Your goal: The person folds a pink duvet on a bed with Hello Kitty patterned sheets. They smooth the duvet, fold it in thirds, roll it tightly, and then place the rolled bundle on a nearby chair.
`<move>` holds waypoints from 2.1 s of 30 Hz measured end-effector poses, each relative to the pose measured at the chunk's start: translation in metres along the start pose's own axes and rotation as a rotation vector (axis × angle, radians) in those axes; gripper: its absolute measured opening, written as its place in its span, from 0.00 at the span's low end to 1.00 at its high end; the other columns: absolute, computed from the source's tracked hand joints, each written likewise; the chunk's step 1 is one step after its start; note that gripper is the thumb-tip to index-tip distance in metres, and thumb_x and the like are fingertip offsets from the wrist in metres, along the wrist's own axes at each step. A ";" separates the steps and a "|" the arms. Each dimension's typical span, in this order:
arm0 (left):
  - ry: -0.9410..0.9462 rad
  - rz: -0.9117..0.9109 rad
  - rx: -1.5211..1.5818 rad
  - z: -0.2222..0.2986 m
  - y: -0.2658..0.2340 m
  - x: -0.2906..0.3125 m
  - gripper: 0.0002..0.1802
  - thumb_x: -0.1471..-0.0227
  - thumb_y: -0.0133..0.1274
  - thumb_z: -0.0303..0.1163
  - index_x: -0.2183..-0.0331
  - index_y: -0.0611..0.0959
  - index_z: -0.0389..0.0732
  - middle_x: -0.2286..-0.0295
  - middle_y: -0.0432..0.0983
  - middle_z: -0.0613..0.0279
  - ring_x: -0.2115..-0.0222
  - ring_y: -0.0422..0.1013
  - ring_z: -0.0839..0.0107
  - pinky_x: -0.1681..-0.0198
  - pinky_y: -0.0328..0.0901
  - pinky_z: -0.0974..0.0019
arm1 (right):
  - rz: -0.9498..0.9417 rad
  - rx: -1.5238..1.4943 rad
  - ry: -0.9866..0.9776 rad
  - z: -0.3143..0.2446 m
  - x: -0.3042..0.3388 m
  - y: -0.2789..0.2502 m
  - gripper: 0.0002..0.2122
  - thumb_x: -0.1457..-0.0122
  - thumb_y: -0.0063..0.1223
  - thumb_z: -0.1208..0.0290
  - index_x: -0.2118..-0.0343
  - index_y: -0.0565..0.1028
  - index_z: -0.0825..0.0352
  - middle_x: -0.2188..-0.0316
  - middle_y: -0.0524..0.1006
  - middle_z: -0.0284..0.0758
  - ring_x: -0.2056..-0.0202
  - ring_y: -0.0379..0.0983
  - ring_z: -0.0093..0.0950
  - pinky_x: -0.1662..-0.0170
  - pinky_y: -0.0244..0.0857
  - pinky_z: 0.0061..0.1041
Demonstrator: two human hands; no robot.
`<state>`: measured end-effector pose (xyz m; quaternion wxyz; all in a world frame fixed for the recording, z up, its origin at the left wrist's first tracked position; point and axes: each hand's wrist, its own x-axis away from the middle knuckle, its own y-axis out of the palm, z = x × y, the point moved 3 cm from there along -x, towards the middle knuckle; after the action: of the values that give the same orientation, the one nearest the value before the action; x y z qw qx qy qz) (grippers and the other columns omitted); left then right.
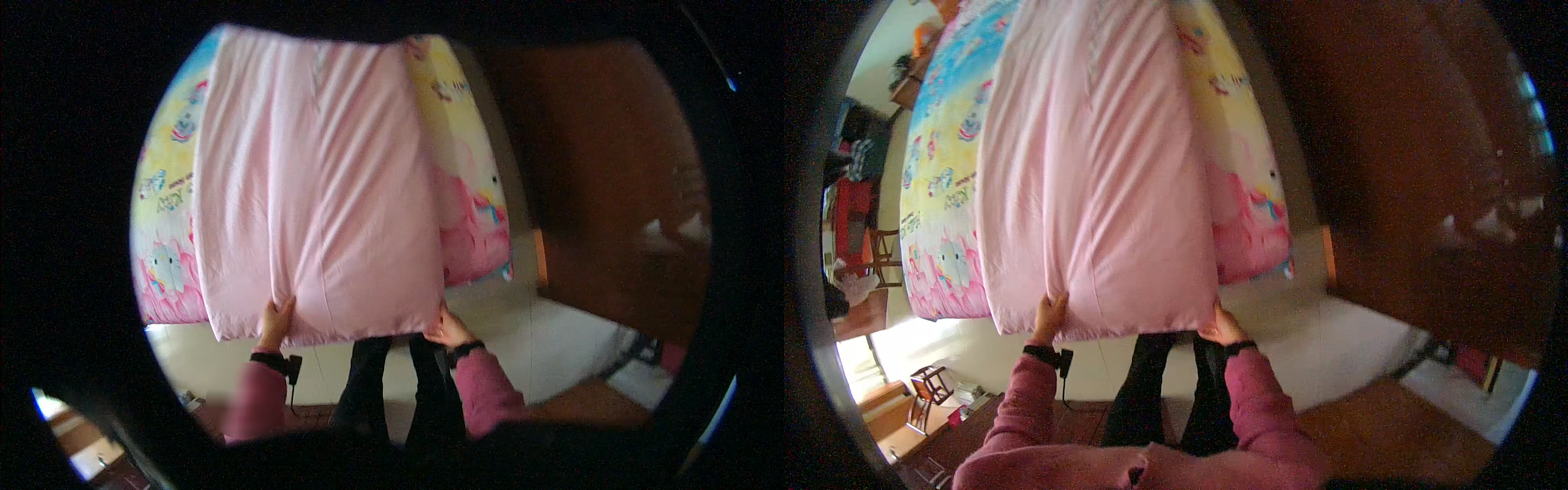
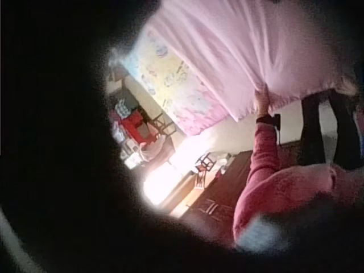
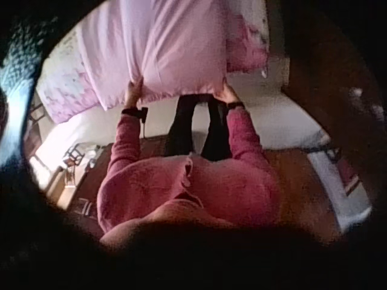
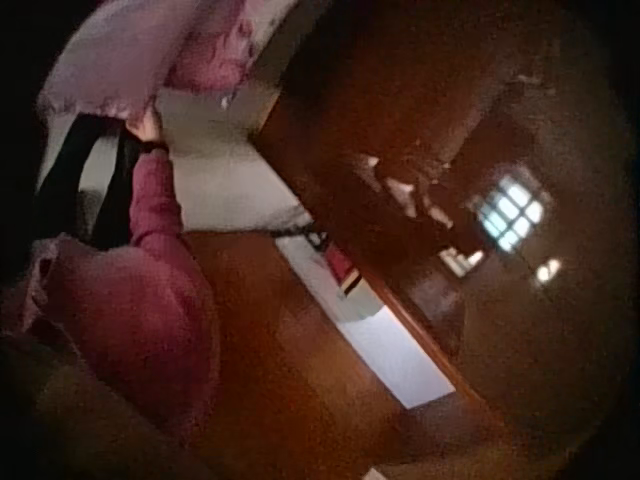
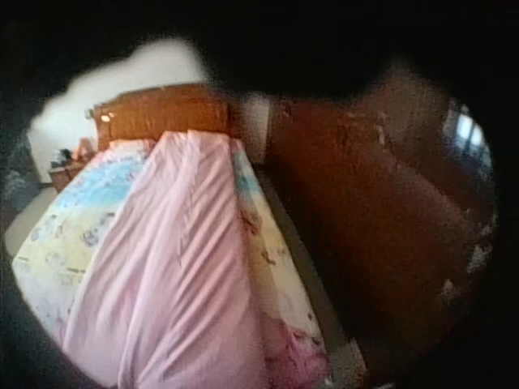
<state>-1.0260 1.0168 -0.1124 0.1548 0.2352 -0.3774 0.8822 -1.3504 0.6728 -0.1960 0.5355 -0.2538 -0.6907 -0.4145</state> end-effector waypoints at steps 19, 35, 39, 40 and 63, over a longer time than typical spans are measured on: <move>-0.061 -0.134 0.245 0.027 0.034 0.036 0.24 0.53 0.64 0.39 0.60 0.79 0.32 0.73 0.77 0.63 0.75 0.71 0.74 0.73 0.66 0.68 | -0.040 -0.478 -0.400 -0.024 0.058 0.012 0.16 0.36 0.46 0.67 0.49 0.71 0.67 0.50 0.73 0.34 0.49 0.69 0.29 0.44 0.62 0.30; 0.186 0.201 -0.214 0.173 0.030 0.090 0.45 0.64 0.65 0.29 0.45 0.62 0.41 0.48 0.55 0.43 0.46 0.56 0.43 0.42 0.54 0.47 | 0.259 0.185 -0.472 -0.128 0.256 -0.011 0.17 0.36 0.50 0.63 0.49 0.68 0.67 0.61 0.75 0.37 0.59 0.75 0.30 0.54 0.70 0.31; 0.291 0.202 -0.128 0.272 0.059 0.139 0.40 0.63 0.64 0.28 0.46 0.65 0.42 0.48 0.57 0.44 0.45 0.55 0.44 0.42 0.54 0.50 | 0.240 0.273 -0.656 -0.189 0.339 -0.028 0.11 0.36 0.51 0.65 0.62 0.75 0.69 0.74 0.73 0.32 0.67 0.74 0.25 0.57 0.71 0.27; 0.307 0.218 -0.069 0.295 0.076 0.155 0.39 0.63 0.64 0.28 0.47 0.67 0.42 0.49 0.59 0.44 0.46 0.57 0.45 0.42 0.54 0.51 | 0.205 0.315 -0.717 -0.209 0.356 -0.037 0.10 0.37 0.51 0.65 0.63 0.75 0.69 0.75 0.72 0.30 0.68 0.73 0.24 0.58 0.71 0.27; 0.574 0.399 0.341 0.562 0.114 0.111 0.24 0.58 0.58 0.30 0.55 0.75 0.41 0.57 0.71 0.52 0.52 0.64 0.53 0.46 0.55 0.54 | -0.016 0.893 -1.180 -0.539 0.469 0.116 0.08 0.36 0.49 0.70 0.63 0.76 0.69 0.79 0.70 0.27 0.74 0.70 0.19 0.69 0.64 0.19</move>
<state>-1.0035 0.5364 0.2185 0.0381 -0.0769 -0.2052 0.9749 -1.1131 0.2351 0.3295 0.1246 -0.1874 -0.9684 0.1074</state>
